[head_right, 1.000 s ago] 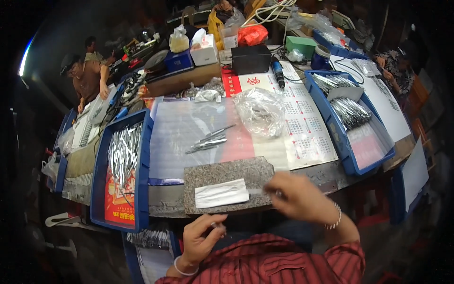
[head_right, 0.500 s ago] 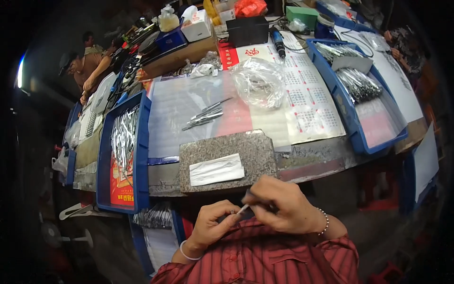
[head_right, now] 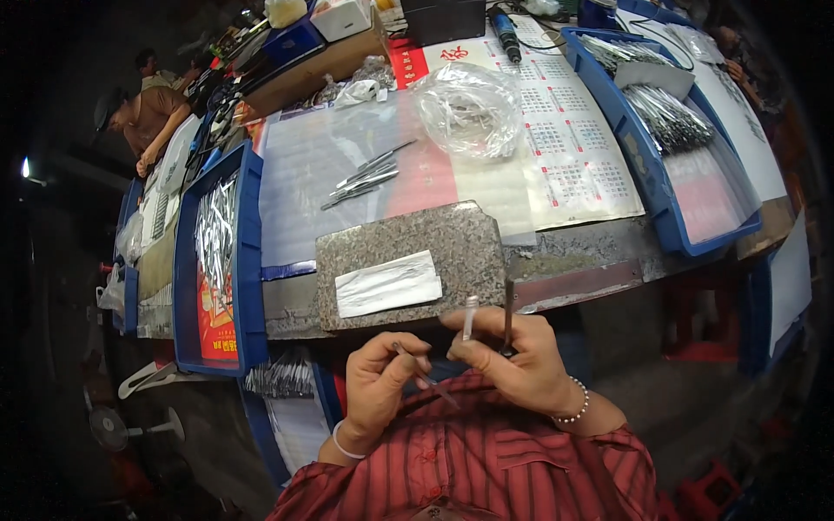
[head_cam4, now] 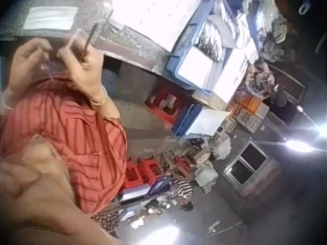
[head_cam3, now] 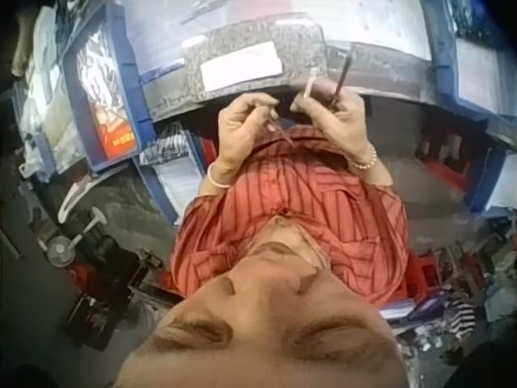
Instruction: Manually assembling small metal pins into components at an industrial workbench.
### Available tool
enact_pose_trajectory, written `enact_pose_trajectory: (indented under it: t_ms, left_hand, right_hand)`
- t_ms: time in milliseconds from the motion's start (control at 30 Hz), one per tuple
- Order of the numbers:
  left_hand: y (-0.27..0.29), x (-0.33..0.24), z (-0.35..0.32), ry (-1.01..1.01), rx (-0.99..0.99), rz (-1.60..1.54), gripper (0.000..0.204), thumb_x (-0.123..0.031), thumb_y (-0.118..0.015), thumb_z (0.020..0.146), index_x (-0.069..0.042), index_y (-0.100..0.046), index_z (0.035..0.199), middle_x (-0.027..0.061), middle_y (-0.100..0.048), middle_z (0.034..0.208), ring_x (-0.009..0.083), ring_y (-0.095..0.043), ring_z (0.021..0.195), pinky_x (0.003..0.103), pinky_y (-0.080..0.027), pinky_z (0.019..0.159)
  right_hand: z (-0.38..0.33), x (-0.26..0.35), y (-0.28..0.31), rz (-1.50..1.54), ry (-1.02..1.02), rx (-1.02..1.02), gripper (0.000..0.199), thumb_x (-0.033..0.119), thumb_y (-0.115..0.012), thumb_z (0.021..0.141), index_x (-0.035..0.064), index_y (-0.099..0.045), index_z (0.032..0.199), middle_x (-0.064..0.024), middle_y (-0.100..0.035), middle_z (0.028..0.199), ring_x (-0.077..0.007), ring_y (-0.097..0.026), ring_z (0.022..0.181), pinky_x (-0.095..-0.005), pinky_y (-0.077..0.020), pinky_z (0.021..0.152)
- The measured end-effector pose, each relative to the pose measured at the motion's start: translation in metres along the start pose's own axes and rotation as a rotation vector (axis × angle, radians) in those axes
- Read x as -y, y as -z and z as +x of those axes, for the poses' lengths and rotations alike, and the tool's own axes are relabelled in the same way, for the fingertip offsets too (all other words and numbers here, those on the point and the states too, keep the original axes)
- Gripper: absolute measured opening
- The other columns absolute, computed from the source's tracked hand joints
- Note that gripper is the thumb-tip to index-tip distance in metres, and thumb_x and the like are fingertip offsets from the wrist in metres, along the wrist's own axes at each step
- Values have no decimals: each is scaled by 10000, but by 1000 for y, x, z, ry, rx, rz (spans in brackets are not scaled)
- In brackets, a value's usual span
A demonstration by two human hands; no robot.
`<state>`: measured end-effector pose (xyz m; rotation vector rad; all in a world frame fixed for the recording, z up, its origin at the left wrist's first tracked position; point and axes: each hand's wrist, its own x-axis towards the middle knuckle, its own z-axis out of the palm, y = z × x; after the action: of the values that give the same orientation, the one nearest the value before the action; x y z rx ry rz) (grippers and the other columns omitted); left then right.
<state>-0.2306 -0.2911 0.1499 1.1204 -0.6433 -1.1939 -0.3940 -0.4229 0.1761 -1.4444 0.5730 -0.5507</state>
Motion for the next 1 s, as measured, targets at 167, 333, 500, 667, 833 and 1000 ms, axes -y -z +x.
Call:
enact_pose_trajectory:
  t_ms: [167,333,500,667,833,1000]
  left_hand:
    - [1,-1,5,-7,-7,-202,294,-227,-502,1022,35,-598,1115,71,-633,868,91,-588,711,217,-494,664]
    - [4,0,8,-16,9,-243,340,-250,-467,1035,58,-603,1082,71,-620,838,93,-565,709,221,-479,684]
    - [7,1,6,-2,-17,-281,340,-243,-468,1035,64,-608,1076,70,-618,826,96,-568,720,225,-476,689]
    - [9,4,5,-14,-40,-288,333,-236,-472,1034,62,-612,1079,77,-629,836,103,-579,721,227,-478,686]
    - [10,3,2,9,-99,-288,321,-234,-485,1029,53,-624,1073,74,-637,843,95,-581,706,221,-477,680]
    - [11,0,0,-24,-107,-197,309,-225,-502,1023,51,-631,1071,69,-638,850,88,-588,716,219,-484,687]
  right_hand:
    - [-9,-7,-14,-159,126,67,279,52,-695,860,18,-600,1120,-93,-674,815,-142,-677,676,-254,-501,576]
    - [-2,-7,-18,-324,270,142,272,-4,-693,785,11,-637,1050,-80,-635,771,-203,-638,600,-287,-490,525]
    - [2,-12,-25,-427,415,106,301,-39,-685,739,-3,-642,1035,-63,-574,695,-197,-585,545,-292,-457,483]
    - [0,-13,-29,-485,488,100,298,-39,-686,733,-21,-645,1028,-69,-550,671,-196,-578,536,-294,-449,465]
    - [0,-20,-36,-528,515,80,282,-10,-691,754,-20,-653,1033,-67,-530,652,-202,-579,532,-304,-451,456]
    - [-5,-22,-43,-552,508,80,299,0,-692,745,-12,-660,1042,-51,-494,631,-187,-557,503,-301,-446,444]
